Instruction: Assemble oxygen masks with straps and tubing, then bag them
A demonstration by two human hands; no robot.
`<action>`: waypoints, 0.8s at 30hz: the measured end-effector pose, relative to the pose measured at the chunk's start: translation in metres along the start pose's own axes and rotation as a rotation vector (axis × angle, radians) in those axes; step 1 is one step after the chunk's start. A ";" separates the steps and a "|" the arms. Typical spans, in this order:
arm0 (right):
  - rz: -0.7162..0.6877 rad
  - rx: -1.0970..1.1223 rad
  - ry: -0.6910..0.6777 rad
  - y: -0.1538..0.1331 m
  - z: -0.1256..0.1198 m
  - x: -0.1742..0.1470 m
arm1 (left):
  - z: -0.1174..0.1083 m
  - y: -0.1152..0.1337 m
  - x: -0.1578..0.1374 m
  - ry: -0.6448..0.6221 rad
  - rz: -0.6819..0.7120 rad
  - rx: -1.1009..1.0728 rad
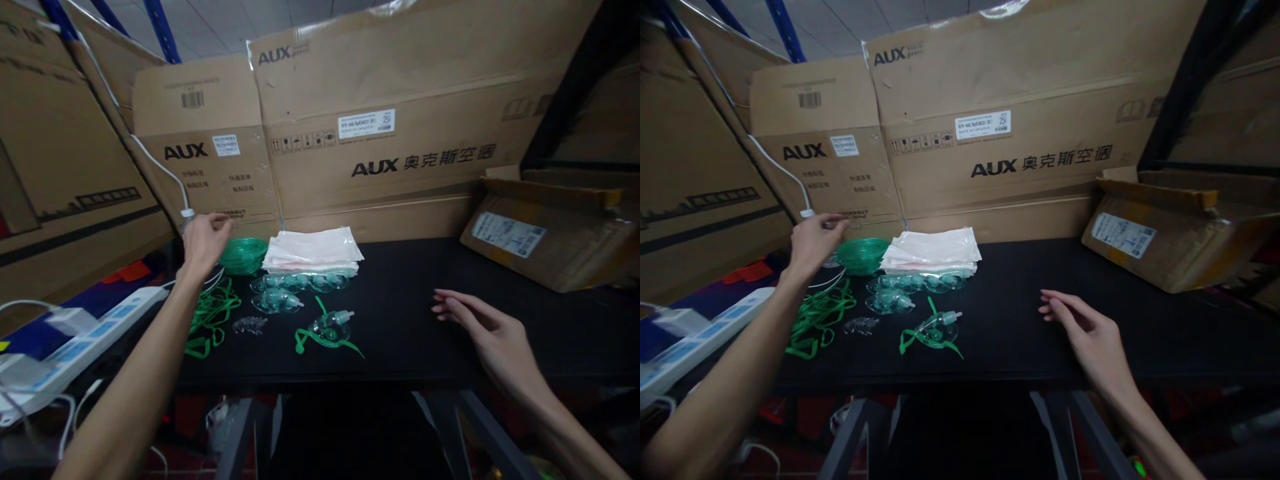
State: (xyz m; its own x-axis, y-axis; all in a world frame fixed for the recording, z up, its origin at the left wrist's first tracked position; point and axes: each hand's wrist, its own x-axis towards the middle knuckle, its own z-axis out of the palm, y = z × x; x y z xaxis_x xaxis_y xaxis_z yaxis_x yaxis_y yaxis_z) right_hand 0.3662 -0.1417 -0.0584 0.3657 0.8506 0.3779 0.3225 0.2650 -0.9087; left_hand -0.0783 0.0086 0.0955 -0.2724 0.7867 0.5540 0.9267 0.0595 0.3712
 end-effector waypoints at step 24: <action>-0.462 -0.135 -0.741 -0.050 0.107 -0.005 | 0.050 0.026 -0.214 -0.400 0.591 -0.546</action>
State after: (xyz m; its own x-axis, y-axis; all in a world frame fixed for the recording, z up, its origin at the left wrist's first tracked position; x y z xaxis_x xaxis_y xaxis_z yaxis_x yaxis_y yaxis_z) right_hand 0.2547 -0.1100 -0.0339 -0.4712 0.7602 0.4473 0.4159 0.6387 -0.6474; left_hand 0.0174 -0.1276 -0.0506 0.4145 0.7578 0.5040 0.6072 -0.6428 0.4671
